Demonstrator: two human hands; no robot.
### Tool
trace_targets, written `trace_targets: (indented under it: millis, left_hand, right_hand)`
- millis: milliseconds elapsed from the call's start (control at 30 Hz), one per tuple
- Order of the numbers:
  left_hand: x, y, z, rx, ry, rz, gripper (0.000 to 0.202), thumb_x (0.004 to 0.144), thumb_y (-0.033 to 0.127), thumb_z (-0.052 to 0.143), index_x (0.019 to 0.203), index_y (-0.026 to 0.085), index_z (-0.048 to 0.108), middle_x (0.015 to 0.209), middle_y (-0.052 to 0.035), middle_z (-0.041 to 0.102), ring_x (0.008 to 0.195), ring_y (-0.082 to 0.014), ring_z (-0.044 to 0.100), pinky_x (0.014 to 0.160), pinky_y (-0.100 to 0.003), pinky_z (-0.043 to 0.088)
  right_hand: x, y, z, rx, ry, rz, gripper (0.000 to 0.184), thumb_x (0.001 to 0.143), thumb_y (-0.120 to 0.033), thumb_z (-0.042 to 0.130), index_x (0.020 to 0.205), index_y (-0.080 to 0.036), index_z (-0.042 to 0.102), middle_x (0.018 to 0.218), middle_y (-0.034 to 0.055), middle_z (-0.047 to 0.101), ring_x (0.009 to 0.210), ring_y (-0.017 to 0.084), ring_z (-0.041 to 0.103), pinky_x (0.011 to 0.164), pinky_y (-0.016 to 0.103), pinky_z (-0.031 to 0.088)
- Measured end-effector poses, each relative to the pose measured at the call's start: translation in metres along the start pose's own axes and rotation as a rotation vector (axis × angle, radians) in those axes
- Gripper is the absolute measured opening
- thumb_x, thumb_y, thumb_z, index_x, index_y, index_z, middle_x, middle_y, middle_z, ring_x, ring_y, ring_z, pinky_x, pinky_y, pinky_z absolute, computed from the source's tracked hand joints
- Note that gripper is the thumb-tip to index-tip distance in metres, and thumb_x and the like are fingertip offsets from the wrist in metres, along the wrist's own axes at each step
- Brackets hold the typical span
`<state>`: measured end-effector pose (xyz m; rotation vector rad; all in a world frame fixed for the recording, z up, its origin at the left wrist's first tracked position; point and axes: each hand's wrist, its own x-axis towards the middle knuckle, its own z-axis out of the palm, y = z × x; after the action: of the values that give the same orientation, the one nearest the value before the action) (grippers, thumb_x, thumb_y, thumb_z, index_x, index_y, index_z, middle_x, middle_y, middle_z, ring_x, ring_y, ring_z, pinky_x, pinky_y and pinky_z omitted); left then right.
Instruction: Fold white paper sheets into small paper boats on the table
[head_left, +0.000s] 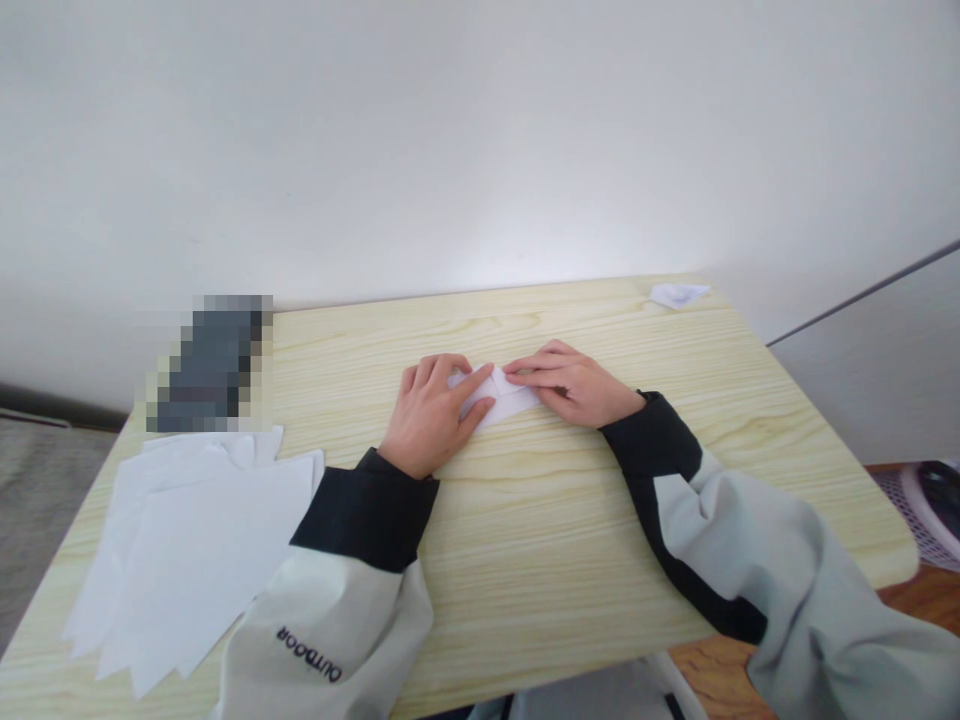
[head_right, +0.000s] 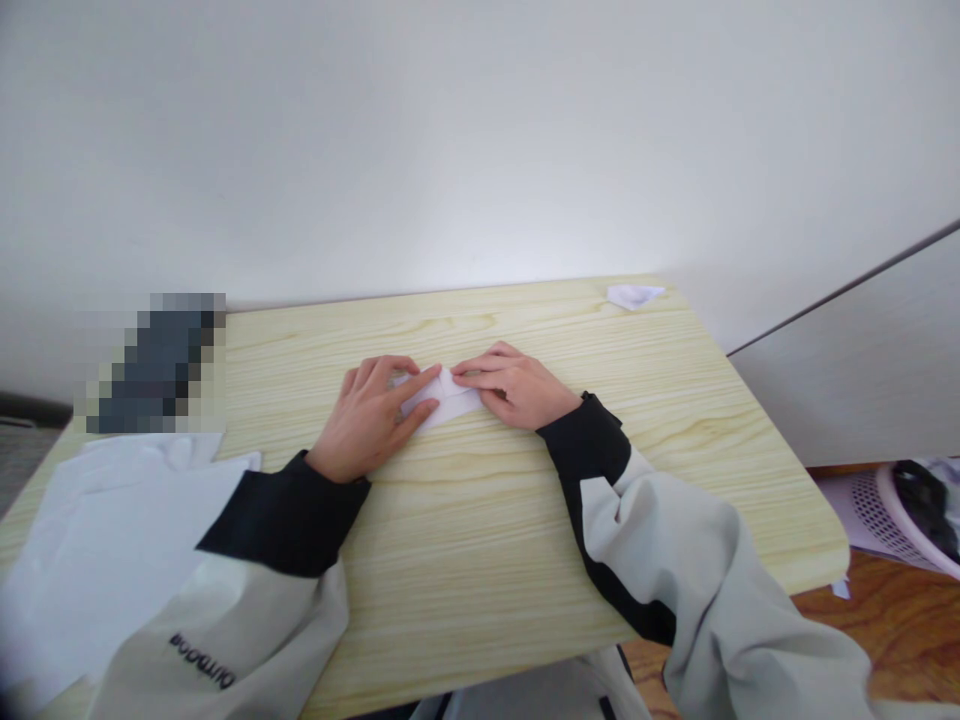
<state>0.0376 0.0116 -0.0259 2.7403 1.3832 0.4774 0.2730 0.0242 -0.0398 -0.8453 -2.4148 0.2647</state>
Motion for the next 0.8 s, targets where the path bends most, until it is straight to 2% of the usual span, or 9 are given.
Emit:
trace_targets:
  millis: [500,700,800]
  left_hand:
    - [0.0006,0.0020,-0.0014,0.025,-0.008,-0.001,0.040,0.091,0.040,0.047,0.127,0.024,0.057,0.115,-0.0096,0.056,0.108,-0.0284,0.047,0.091,-0.046,0.038]
    - [0.0005,0.0026,-0.0015,0.055,-0.020,-0.002,0.040,0.091,0.041,0.047,0.127,0.025,0.056,0.117,-0.0096,0.056,0.109,-0.0288,0.047,0.090,-0.046,0.038]
    - [0.0002,0.0023,-0.0006,0.065,-0.014,0.004,0.044,0.092,0.040,0.047,0.133,0.025,0.051,0.116,-0.0099,0.056,0.108,-0.0287,0.047,0.089,-0.045,0.038]
  right_hand:
    - [0.0011,-0.0005,-0.0013,-0.011,-0.015,-0.010,0.037,0.082,-0.006,0.045,0.107,-0.018,0.069,0.115,0.0060,0.067,0.098,0.020,0.056,0.091,0.040,0.048]
    - [0.0018,-0.0024,-0.0007,0.059,0.032,0.011,0.036,0.078,-0.004,0.047,0.100,-0.018,0.071,0.097,0.0080,0.065,0.090,0.018,0.057,0.083,0.037,0.050]
    - [0.0024,-0.0030,-0.0005,0.064,0.038,0.028,0.036,0.078,-0.004,0.047,0.099,-0.020,0.071,0.095,0.0071,0.063,0.088,0.018,0.057,0.082,0.036,0.050]
